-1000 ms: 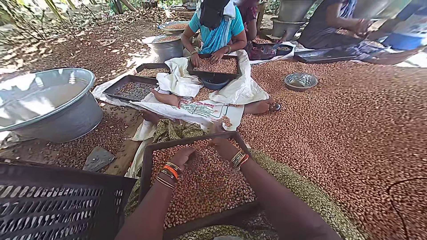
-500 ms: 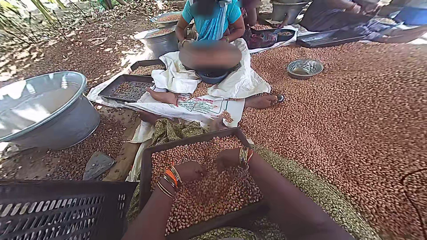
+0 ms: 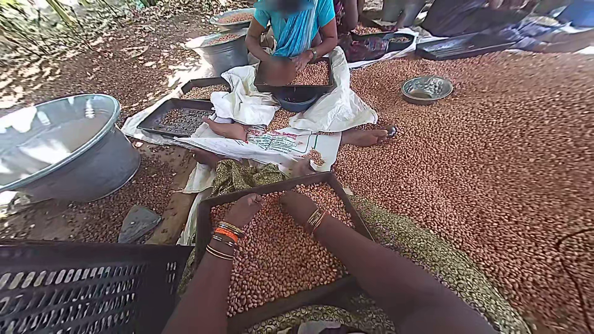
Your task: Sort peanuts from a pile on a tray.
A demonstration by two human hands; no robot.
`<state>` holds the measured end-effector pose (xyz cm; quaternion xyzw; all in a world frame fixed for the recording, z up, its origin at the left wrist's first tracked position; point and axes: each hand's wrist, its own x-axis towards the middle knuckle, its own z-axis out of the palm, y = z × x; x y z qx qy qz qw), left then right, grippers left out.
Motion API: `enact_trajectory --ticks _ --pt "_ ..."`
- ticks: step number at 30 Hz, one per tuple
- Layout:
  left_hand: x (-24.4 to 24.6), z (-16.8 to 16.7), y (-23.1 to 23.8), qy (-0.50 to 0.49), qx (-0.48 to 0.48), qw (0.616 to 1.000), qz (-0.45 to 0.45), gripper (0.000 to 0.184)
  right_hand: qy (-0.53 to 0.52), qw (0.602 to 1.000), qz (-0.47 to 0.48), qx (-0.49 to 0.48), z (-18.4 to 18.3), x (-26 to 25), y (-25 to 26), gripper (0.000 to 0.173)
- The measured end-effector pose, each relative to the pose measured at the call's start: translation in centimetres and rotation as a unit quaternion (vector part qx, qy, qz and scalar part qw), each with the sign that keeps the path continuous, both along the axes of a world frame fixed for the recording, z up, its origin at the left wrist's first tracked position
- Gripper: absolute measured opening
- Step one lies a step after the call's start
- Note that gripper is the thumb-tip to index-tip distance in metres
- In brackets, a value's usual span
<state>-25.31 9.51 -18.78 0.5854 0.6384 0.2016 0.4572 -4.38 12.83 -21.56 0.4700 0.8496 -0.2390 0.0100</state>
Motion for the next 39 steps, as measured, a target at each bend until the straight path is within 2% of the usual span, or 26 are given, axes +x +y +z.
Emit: enact_trajectory --ticks 2,6,9,11,12,14,15,18,20,24,33,39 --pt "1.4 -1.1 -0.2 -0.102 -0.036 0.994 -0.006 0.011 0.014 1.000 0.000 -0.005 -0.2 0.6 0.4 0.028" --pt "2.9 -1.9 -0.8 -0.173 -0.098 0.980 0.002 0.018 0.087 0.995 -0.041 -0.026 0.3 2.4 1.3 0.026" --pt "3.4 -2.1 -1.0 -0.218 -0.128 0.966 0.057 0.035 0.199 0.978 -0.054 -0.017 1.8 2.8 0.6 0.024" --pt "3.9 -1.8 -1.3 -0.251 -0.162 0.950 0.088 0.051 0.301 0.952 -0.036 -0.028 2.6 2.2 -0.4 0.033" --pt "3.9 -1.7 -1.3 -0.272 -0.175 0.942 0.089 0.060 0.320 0.946 -0.030 -0.030 2.9 1.8 -0.7 0.036" --pt "3.7 -1.7 -1.3 -0.311 -0.179 0.929 0.085 0.071 0.265 0.964 -0.015 -0.009 2.9 1.4 -0.9 0.026" --pt "3.5 -1.5 -1.3 -0.315 -0.176 0.928 0.091 0.068 0.201 0.980 -0.004 -0.011 2.6 1.4 -0.7 0.024" --pt "3.2 -0.6 -0.9 -0.256 -0.157 0.941 0.155 0.043 0.006 0.999 0.021 -0.031 1.1 0.6 -0.5 0.025" --pt "3.1 -0.5 -0.7 -0.214 -0.139 0.951 0.173 0.035 -0.036 0.999 0.016 -0.029 0.8 0.2 -0.8 0.025" --pt "2.8 -0.7 -0.6 -0.197 -0.104 0.964 0.144 0.034 -0.051 0.999 0.004 -0.016 1.1 -0.1 -1.1 0.024" --pt "2.8 -0.9 -0.7 -0.246 -0.125 0.947 0.165 0.040 -0.048 0.999 -0.019 -0.018 0.8 -0.2 -1.5 0.029" --pt "2.5 -1.3 -0.5 -0.233 -0.111 0.954 0.151 0.037 -0.015 1.000 -0.013 -0.021 0.4 0.4 -1.0 0.030"
